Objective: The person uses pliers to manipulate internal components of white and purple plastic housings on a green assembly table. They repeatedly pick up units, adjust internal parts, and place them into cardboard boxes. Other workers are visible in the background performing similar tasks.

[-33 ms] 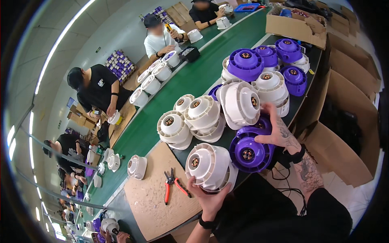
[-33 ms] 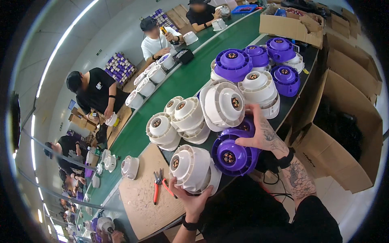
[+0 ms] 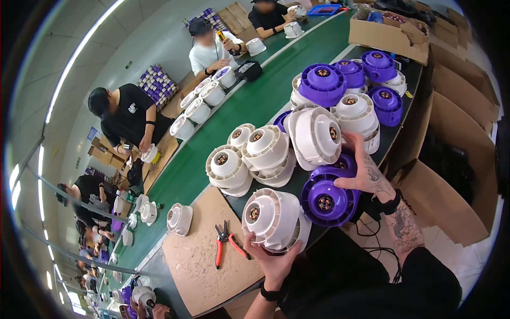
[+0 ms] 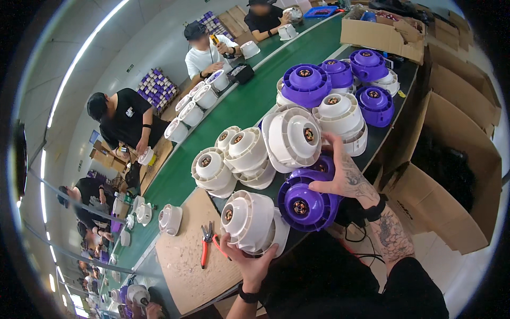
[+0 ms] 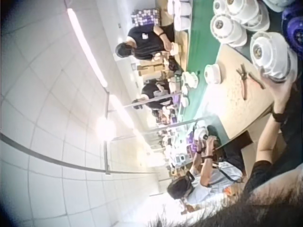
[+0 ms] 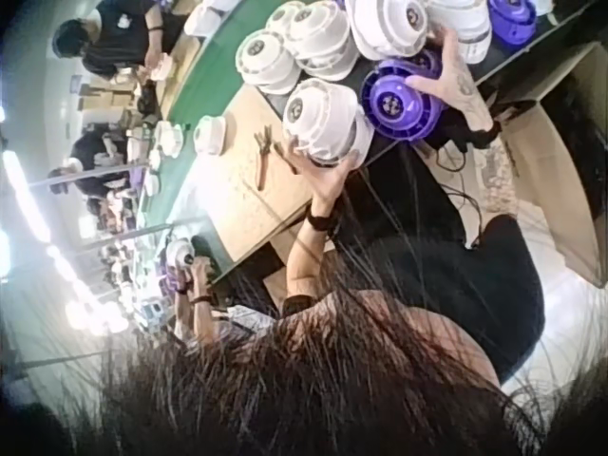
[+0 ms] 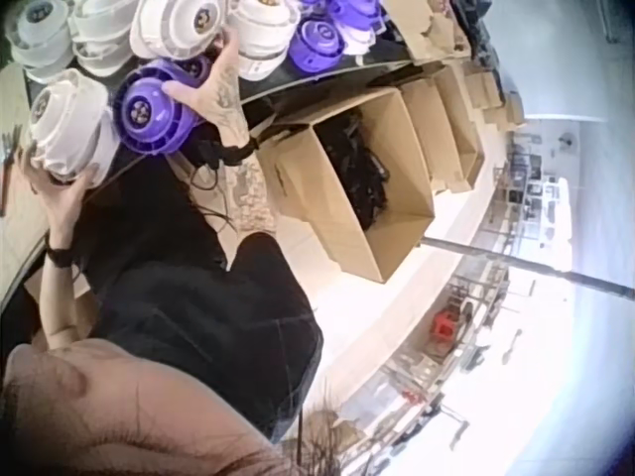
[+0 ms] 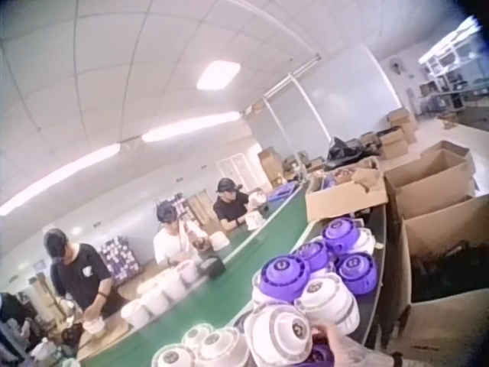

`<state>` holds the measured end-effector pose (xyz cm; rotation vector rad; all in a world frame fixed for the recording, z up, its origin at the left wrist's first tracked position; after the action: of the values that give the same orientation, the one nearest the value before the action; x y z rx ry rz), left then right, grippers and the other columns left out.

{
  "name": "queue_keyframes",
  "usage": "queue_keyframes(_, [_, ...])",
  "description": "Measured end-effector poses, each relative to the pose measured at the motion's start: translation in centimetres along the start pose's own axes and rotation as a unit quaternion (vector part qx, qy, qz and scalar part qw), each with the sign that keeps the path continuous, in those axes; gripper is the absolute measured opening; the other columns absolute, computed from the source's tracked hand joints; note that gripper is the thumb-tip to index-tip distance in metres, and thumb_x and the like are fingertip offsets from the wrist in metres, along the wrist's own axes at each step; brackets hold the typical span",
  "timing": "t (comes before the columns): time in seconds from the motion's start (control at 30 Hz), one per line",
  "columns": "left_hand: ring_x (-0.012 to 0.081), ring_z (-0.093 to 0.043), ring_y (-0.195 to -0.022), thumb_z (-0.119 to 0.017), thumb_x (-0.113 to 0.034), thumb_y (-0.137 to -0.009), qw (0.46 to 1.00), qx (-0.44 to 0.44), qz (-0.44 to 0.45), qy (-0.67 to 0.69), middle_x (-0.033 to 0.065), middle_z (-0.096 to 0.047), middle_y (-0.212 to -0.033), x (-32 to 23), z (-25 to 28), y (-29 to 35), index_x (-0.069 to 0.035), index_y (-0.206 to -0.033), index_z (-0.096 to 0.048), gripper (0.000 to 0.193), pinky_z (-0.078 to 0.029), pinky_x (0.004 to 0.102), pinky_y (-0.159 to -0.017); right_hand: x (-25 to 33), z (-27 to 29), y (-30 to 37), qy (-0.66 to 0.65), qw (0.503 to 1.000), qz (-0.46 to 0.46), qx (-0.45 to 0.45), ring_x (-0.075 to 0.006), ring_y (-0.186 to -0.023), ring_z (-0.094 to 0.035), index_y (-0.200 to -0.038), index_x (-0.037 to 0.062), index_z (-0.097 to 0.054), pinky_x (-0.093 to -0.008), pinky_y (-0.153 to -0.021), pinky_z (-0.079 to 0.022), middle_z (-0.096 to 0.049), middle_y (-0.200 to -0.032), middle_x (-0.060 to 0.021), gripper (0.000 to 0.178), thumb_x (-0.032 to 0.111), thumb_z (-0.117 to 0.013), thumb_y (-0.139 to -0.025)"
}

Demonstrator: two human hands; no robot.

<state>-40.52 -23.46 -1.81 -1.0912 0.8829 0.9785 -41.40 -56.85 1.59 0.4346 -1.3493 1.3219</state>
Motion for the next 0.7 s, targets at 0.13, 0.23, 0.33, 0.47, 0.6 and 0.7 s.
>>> queue_keyframes(0.13, [0.0294, -0.043, -0.135, -0.099, -0.017, -0.063, 1.000, -0.018, 0.000, 0.009, 0.0168, -0.029, -0.145, -0.2, 0.3, 0.1, -0.013, -0.147, -0.015, 0.120, -0.041, 0.0436, -0.113, 0.6, 0.2, -1.1, 0.036, 0.998, 0.023, 0.048, -0.0354, -0.151, -0.034, -0.162, 0.0037, -0.022, -0.0439, -0.126, -0.025, -0.034, -0.161, -0.0208, 0.121, 0.037, -0.090, -0.068])
queue_keyframes(0.23, [0.0291, -0.043, -0.136, -0.100, -0.016, -0.062, 0.999, -0.037, -0.008, 0.000, 0.0175, -0.028, -0.146, 1.1, 0.6, 0.9, -0.014, -0.147, -0.015, 0.120, -0.041, 0.0444, -0.113, 0.3, 0.3, -1.8, 0.069, 0.992, 0.023, 0.099, -0.0349, -0.150, -0.037, -0.163, 0.0069, -0.022, -0.0451, -0.125, -0.026, -0.036, -0.161, -0.0201, 0.121, 0.037, -0.091, -0.068])
queue_keyframes(0.33, [0.0287, -0.043, -0.136, -0.100, -0.016, -0.061, 0.998, -0.043, -0.009, 0.037, 0.0175, -0.028, -0.146, 0.4, 0.5, 1.9, -0.014, -0.147, -0.015, 0.122, -0.042, 0.0455, -0.112, 0.1, 0.3, -1.9, -0.021, 0.992, -0.047, 0.117, -0.0347, -0.148, -0.040, -0.164, 0.0104, -0.022, -0.0457, -0.124, -0.028, -0.039, -0.159, -0.0198, 0.120, 0.038, -0.091, -0.069])
queue_keyframes(0.47, [0.0285, -0.046, -0.133, -0.102, -0.017, -0.061, 0.996, -0.065, -0.042, 0.053, 0.0177, -0.031, -0.145, -0.1, 2.6, 4.9, -0.015, -0.145, -0.015, 0.120, -0.043, 0.0456, -0.110, -1.3, -1.1, -1.9, -0.065, 0.991, -0.038, 0.112, -0.0347, -0.146, -0.041, -0.164, 0.0116, -0.022, -0.0456, -0.122, -0.030, -0.041, -0.158, -0.0178, 0.122, 0.043, -0.091, -0.068])
queue_keyframes(0.6, [0.0294, -0.049, -0.134, -0.102, -0.016, -0.063, 0.996, -0.075, -0.043, 0.013, 0.0198, -0.033, -0.146, -1.7, 6.4, 9.3, -0.019, -0.141, -0.013, 0.118, -0.047, 0.0441, -0.107, -3.7, -1.3, -1.0, -0.068, 0.989, -0.072, 0.109, -0.0298, -0.148, -0.036, -0.167, 0.0117, -0.017, -0.0427, -0.124, -0.026, -0.035, -0.162, -0.0158, 0.131, 0.052, -0.090, -0.066])
queue_keyframes(0.7, [0.0299, -0.051, -0.134, -0.100, -0.014, -0.068, 0.993, -0.106, -0.047, 0.031, 0.0217, -0.035, -0.148, -3.7, 9.8, 13.8, -0.021, -0.141, -0.011, 0.115, -0.045, 0.0458, -0.108, -4.8, -0.3, -0.1, -0.090, 0.990, -0.091, 0.065, -0.0335, -0.152, -0.031, -0.168, 0.0153, -0.017, -0.0444, -0.125, -0.024, -0.028, -0.166, -0.0173, 0.125, 0.049, -0.085, -0.070])
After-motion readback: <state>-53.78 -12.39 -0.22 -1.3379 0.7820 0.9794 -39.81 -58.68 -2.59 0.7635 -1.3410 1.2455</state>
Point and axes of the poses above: each hand's wrist, its own y-axis away from the middle knuckle, its own z-axis out of the back of the hand, x = y × z, the point moved 5 cm from there along -y, towards the middle knuckle
